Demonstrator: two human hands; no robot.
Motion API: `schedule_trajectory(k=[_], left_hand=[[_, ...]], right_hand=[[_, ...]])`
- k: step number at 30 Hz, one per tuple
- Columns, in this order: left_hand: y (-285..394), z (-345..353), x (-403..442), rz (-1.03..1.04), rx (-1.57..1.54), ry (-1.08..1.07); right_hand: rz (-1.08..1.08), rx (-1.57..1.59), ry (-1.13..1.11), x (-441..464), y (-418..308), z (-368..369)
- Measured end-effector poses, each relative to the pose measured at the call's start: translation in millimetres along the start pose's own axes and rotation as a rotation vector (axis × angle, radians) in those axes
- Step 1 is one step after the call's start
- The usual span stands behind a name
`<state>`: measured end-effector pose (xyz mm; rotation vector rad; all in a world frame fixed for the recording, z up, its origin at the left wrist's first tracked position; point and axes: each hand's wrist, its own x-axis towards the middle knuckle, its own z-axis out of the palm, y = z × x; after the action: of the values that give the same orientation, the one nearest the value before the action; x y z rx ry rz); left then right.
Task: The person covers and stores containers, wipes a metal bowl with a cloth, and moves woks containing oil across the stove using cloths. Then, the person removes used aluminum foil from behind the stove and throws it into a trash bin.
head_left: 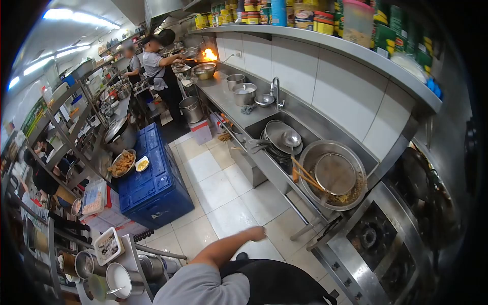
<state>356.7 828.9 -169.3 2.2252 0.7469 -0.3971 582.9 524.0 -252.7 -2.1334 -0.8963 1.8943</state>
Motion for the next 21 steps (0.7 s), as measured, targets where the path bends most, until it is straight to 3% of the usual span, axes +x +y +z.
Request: schedule_trajectory(k=[2, 4, 6, 7, 9, 10, 12, 16, 21], left_hand=[[75, 30, 8, 0.313, -0.014, -0.157], [146, 56, 3, 0.465, -0.167, -0.405], [230, 36, -38, 0.307, -0.366, -0.817], [254, 34, -47, 0.306, -0.362, -0.823], [286, 33, -59, 0.460, -0.484, -1.127], [298, 31, -66, 0.457, -0.485, -1.125], [318, 23, -81, 0.745, -0.345, -1.054], [343, -15, -132, 0.981, -0.332, -0.937], [341, -37, -146, 0.861, -0.322, -0.959]], right_hand=[[0.008, 0.077, 0.043, -9, 17, -2], [0.016, 0.145, 0.083, -19, 36, 0], [0.021, 0.206, 0.113, -29, 53, 1], [0.025, 0.236, 0.131, -33, 62, 3], [0.031, 0.290, 0.156, -40, 75, 6], [0.035, 0.309, 0.171, -44, 80, 7], [0.049, 0.352, 0.198, -49, 92, 9], [0.083, 0.426, 0.248, -65, 113, 12], [0.093, 0.571, 0.335, -94, 149, 55]])
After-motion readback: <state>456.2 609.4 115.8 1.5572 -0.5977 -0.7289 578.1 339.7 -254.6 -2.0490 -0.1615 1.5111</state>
